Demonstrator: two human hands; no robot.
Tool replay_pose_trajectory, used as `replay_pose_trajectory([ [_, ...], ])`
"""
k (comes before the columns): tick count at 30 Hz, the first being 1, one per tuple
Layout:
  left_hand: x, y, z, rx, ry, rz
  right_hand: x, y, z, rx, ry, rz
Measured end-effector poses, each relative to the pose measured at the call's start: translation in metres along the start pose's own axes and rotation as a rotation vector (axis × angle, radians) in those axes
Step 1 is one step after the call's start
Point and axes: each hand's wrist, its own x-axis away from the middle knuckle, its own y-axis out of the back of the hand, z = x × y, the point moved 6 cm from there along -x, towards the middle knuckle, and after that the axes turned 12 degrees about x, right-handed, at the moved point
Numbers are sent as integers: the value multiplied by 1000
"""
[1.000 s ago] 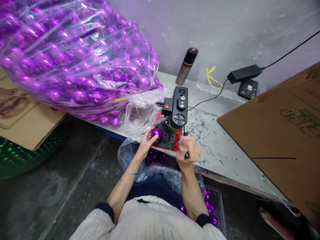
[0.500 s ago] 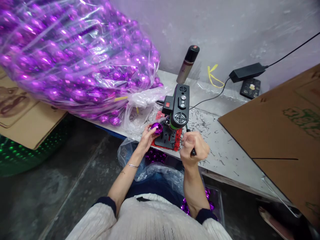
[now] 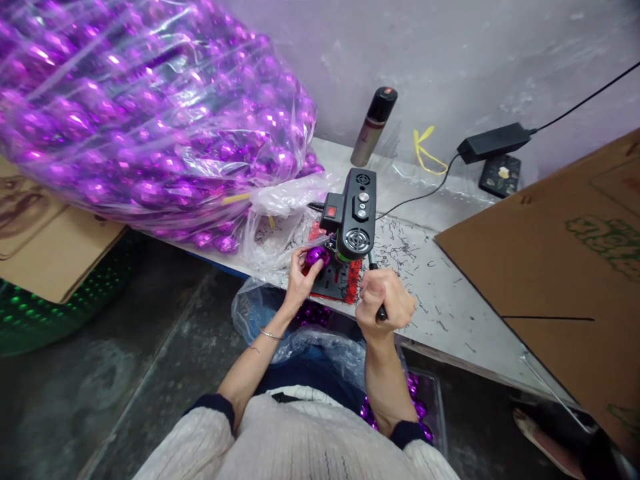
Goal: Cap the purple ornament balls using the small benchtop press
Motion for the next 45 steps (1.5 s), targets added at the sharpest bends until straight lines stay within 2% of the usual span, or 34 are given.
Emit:
replay_pose_trajectory([
  [7,12,-1,18,-352,-99,55,2,1,1,-5,12,3],
  [11,12,-5,17,-454,-162,131,3,1,0,-5,8,19],
  [15,7,-11,14,-454,-175,204,4,1,0,1,10,20],
  [28,5,-7,17,-384,-162,218,24,-3,-1,-26,-23,25],
  [33,6,-8,18,-403,-181,238,37,-8,-4,-35,-19,3],
  [39,5,-5,20,-361,-143,187,56,-16,-11,-50,13,-57],
  [45,5,-7,19,-393,-182,229,66,-23,-16,-50,-26,-88],
])
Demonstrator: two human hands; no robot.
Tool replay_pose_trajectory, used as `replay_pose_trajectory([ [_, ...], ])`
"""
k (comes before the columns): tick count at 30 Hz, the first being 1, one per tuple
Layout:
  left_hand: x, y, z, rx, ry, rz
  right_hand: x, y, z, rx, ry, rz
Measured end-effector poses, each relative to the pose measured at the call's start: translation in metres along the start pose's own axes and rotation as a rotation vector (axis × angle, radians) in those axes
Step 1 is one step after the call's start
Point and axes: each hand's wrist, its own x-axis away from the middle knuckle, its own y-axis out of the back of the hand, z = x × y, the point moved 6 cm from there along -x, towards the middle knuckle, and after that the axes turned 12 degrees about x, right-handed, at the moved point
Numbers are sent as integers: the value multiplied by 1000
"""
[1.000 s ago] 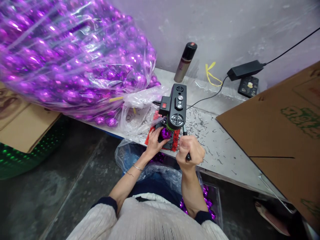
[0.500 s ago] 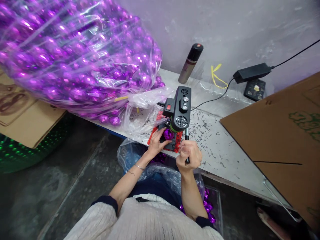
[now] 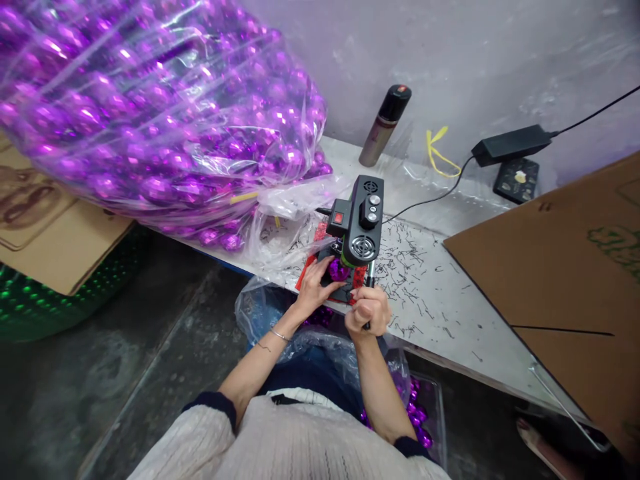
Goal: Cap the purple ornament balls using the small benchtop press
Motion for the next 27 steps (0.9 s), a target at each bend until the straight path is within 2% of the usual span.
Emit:
replay_pose_trajectory([
  [13,0,0,1,-22,-12,13,6,-5,-4,-17,43,-71],
  [19,1,-2,7,-193,-157,74,10,-9,-9,-32,82,-92],
  [23,1,-4,10,-346,-264,86,10,-10,-4,-25,150,-60],
  [27,-2,-4,10,-366,-274,82,-14,-1,1,-27,2,-49],
])
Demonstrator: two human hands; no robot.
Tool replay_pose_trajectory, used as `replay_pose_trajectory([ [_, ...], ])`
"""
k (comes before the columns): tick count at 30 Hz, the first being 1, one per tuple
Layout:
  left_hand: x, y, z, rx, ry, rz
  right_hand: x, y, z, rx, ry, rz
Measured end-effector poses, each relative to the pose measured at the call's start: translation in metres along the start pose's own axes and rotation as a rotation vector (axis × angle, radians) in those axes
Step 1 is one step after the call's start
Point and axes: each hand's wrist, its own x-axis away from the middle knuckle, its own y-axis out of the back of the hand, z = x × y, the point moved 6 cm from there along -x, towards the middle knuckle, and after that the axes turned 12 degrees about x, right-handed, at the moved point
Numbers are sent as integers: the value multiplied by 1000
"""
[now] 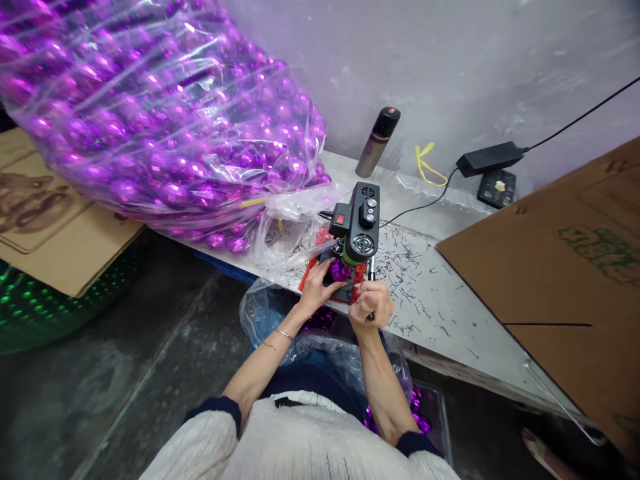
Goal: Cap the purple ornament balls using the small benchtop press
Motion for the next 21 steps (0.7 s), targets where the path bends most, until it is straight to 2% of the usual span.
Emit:
replay_pose_trajectory([
  [3,7,4,-4,2,12,-5,-28,7,8,27,-79,25],
  [6,31,9,-17,-44,-99,25,-46,10,14,13,-85,48],
  [10,80,12,-41,-180,-348,123,-41,11,16,33,-19,81],
  [14,110,13,-55,-285,-452,125,-29,11,15,55,20,111],
  [16,106,14,-58,-264,-450,121,-27,11,15,50,41,124],
  [17,96,16,-58,-248,-434,101,-27,11,15,47,51,129],
  [19,61,25,-53,-234,-356,18,-28,11,16,41,56,128],
  [21,6,38,-39,-246,-193,-85,-29,11,16,34,44,120],
])
